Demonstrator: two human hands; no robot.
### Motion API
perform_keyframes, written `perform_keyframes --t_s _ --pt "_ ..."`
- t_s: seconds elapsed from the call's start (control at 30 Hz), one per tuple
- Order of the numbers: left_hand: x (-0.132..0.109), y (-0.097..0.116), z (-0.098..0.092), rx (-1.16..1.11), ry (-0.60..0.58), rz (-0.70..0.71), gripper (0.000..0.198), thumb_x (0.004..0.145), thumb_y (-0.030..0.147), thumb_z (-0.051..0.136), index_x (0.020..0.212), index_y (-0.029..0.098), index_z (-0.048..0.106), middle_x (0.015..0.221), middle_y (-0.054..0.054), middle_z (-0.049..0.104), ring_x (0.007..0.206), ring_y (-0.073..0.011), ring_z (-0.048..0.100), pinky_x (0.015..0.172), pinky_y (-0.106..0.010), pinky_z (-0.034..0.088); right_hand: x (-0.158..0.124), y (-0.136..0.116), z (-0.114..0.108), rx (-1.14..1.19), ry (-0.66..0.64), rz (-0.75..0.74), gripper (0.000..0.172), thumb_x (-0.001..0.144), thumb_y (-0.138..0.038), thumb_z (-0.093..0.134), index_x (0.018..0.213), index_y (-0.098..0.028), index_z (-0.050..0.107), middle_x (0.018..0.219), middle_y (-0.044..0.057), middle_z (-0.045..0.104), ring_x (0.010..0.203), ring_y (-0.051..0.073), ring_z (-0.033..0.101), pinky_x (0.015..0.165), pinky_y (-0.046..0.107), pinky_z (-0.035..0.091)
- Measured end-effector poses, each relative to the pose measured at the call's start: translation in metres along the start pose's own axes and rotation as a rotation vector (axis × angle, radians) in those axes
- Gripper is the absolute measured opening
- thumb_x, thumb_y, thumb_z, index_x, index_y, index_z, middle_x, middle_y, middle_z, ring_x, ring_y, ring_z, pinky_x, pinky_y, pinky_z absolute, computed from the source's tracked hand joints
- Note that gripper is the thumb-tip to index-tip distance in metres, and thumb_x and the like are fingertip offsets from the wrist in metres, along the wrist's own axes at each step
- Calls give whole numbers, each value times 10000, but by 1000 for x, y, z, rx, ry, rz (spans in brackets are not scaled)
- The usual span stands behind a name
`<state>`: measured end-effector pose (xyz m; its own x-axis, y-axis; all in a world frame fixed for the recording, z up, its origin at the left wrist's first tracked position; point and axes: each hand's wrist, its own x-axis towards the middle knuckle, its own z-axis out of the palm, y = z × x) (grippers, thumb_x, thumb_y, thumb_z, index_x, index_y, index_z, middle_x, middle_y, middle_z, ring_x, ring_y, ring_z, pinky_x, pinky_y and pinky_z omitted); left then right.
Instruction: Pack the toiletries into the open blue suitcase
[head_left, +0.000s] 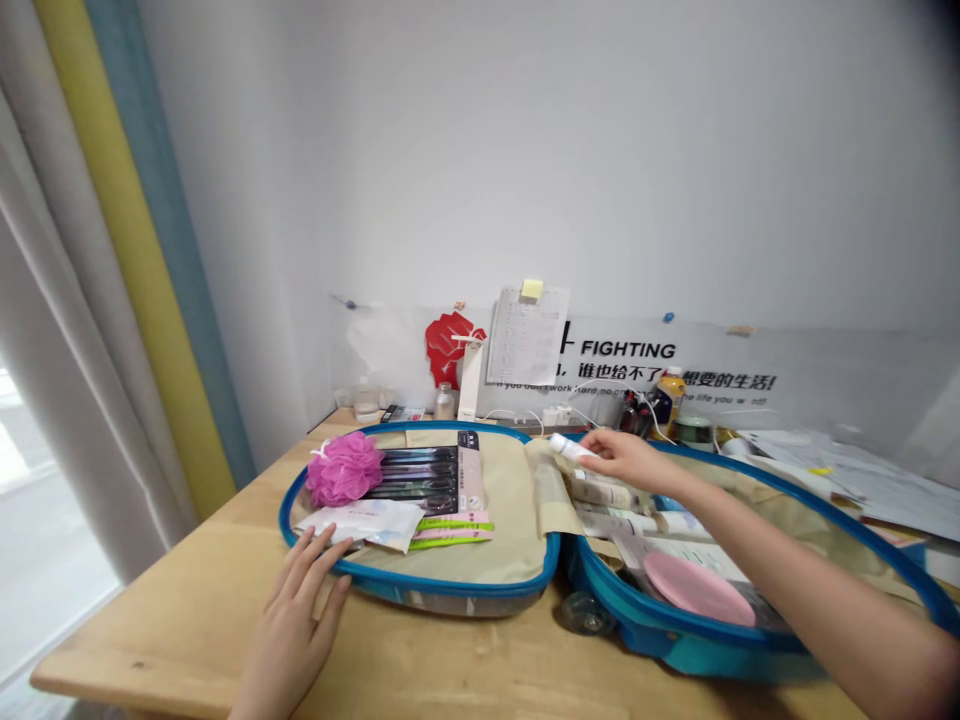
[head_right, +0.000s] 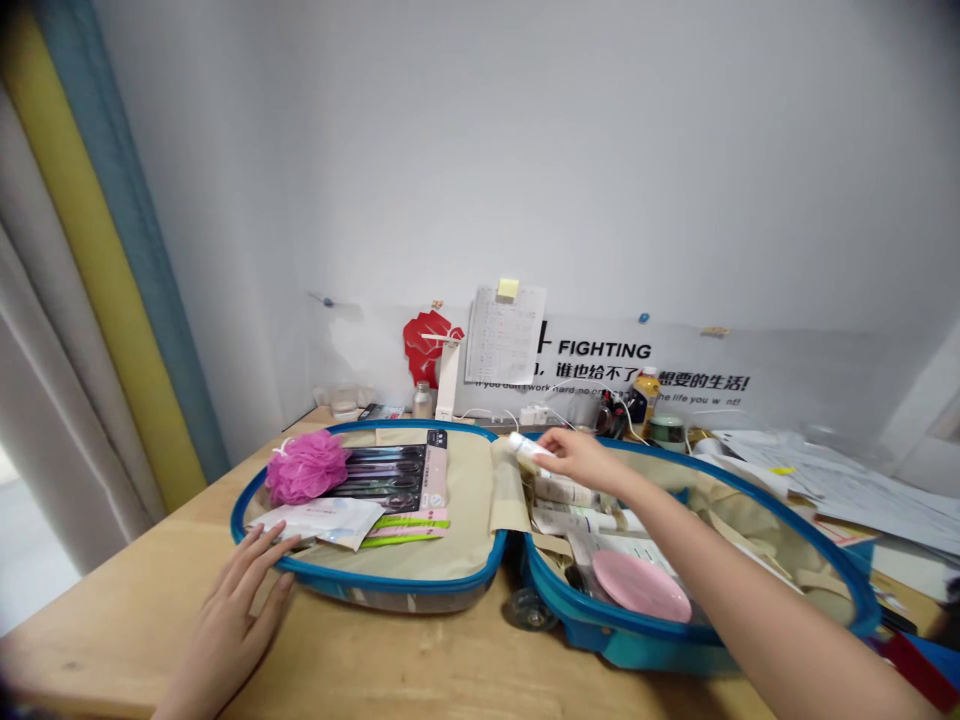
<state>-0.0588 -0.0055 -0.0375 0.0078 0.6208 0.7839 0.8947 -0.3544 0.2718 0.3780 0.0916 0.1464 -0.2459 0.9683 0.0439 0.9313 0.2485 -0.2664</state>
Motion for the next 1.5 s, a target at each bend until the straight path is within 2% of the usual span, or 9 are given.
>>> perform_keyframes --t_s 0.27,0.43,0.57,0.73,0.87,0.93,1.03,1.13,1.5 --pt "1 2 -3 34 -2 39 348 922 352 465 1248 274 559 1361 -68 558 1345 -282 428 1041 -492 455 37 -132 62 -91 -241 -267 315 873 -419 591 1052 -161 620 1049 47 647 939 155 613 861 385 503" --pt "0 2 -4 41 -8 27 349 923 358 464 1245 272 568 1357 -66 564 1339 -277 437 1043 -480 458 41 -161 93 -170 -324 -309 318 893 -408 569 1095 -166 608 1095 57 632 963 159 610 852 381 519" --pt "0 0 -2 35 -17 19 360 925 368 457 1252 267 568 1366 -67 556 1347 -277 426 1070 -491 428 40 -164 98 -181 -334 -333 313 888 -398 578 1086 -158 611 1102 59 631 976 163 610 859 388 519" --pt "-1 -1 -1 25 -5 35 359 925 367 459 1253 270 568 1373 -59 552 1348 -277 424 1073 -488 426 48 -128 55 -148 -200 -285 294 912 -396 540 1106 -189 614 1155 61 621 1011 164 601 894 385 509" --pt "-2 -3 1 24 -5 37 359 925 365 457 1256 272 558 1378 -61 545 1358 -280 409 1074 -496 422 47 -56 4 -181 -77 -108 328 921 -399 525 1152 -173 586 1154 68 615 1004 165 603 884 396 510" --pt "-3 -5 2 21 -7 34 365 923 367 459 1263 274 552 1377 -61 545 1360 -281 406 1081 -502 412 39 -17 -8 -221 -77 -20 304 916 -394 533 1105 -166 603 1109 59 628 981 161 607 880 392 509" --pt "-3 -5 2 10 -11 16 367 919 377 457 1258 279 557 1374 -55 548 1359 -280 408 1098 -503 391 21 29 -2 -268 -147 60 266 900 -371 565 1063 -167 618 1089 53 636 964 154 609 878 384 510" --pt "-3 -3 2 8 -11 11 370 918 384 451 1257 282 557 1377 -52 545 1357 -277 411 1105 -500 383 9 55 17 -293 -195 86 289 889 -357 583 1108 -170 605 1158 67 614 1024 169 595 901 399 502" --pt "-2 -4 2 44 9 55 359 925 356 450 1261 271 542 1365 -68 550 1347 -283 421 1065 -508 424 16 71 44 -308 -231 144 310 889 -385 579 1099 -158 603 1113 61 623 981 164 605 861 390 516"
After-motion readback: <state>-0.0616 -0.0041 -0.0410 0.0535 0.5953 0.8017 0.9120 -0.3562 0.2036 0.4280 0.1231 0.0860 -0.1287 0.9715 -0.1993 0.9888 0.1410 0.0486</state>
